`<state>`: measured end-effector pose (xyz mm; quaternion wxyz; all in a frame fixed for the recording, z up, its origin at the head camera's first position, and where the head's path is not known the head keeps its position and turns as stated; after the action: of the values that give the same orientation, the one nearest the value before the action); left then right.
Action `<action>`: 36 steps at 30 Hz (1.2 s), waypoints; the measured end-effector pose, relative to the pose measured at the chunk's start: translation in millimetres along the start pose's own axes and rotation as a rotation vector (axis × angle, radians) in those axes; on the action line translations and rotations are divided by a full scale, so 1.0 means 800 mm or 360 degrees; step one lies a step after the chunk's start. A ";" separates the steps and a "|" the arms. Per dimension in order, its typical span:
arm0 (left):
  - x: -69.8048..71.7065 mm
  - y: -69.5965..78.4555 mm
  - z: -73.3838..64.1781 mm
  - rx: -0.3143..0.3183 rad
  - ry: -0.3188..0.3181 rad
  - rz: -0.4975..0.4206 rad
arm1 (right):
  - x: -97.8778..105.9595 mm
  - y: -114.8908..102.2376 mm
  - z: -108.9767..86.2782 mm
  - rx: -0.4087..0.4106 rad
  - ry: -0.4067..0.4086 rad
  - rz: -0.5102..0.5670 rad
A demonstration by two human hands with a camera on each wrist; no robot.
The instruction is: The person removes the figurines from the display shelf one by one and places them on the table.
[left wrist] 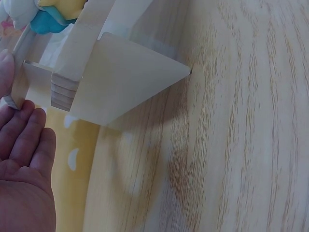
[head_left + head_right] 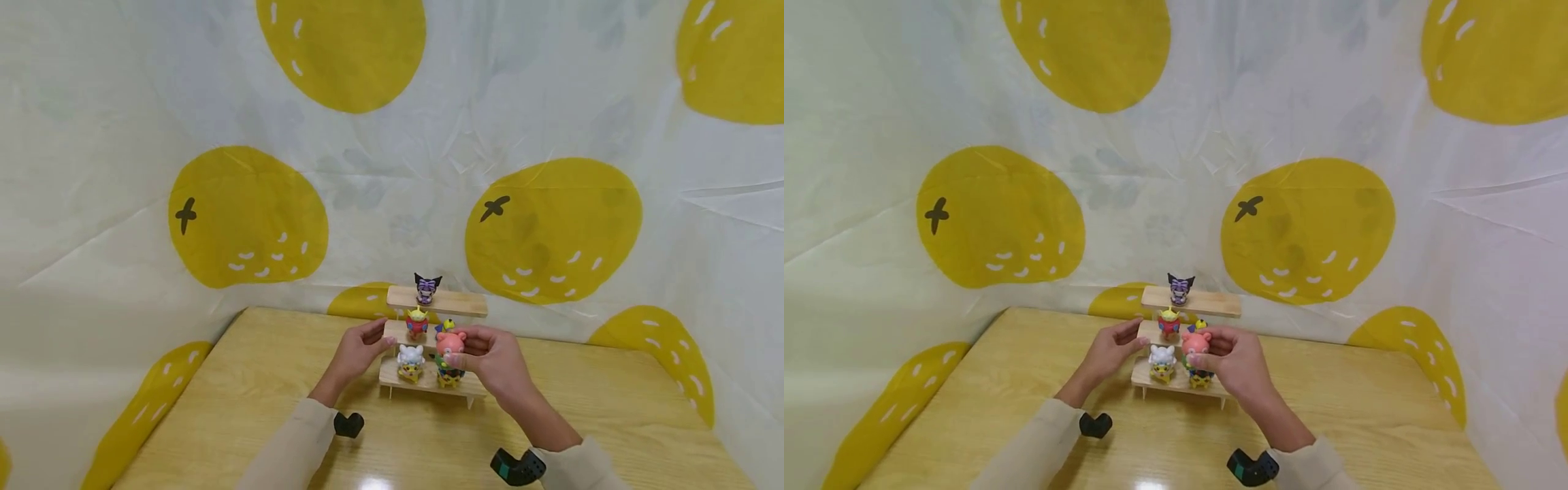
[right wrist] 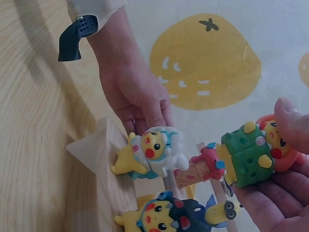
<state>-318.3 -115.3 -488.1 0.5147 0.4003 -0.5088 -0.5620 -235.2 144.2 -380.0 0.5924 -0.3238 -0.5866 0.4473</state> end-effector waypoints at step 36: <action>0.002 0.002 -0.003 -0.0015 -0.0005 -0.0022 | -0.017 -0.006 -0.013 0.0060 -0.0005 0.0051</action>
<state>-316.2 -116.9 -486.9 0.5120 0.4004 -0.5043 -0.5685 -222.7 131.6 -381.9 0.5902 -0.3212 -0.5738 0.4682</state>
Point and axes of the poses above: each hand's wrist, its own z-axis towards the middle knuckle, its own x-axis out of the back of the hand, y = z × x, the point moved 1 cm from there along z, towards the middle knuckle, and after that the axes turned 10 degrees about -z, right-handed, at the moved point
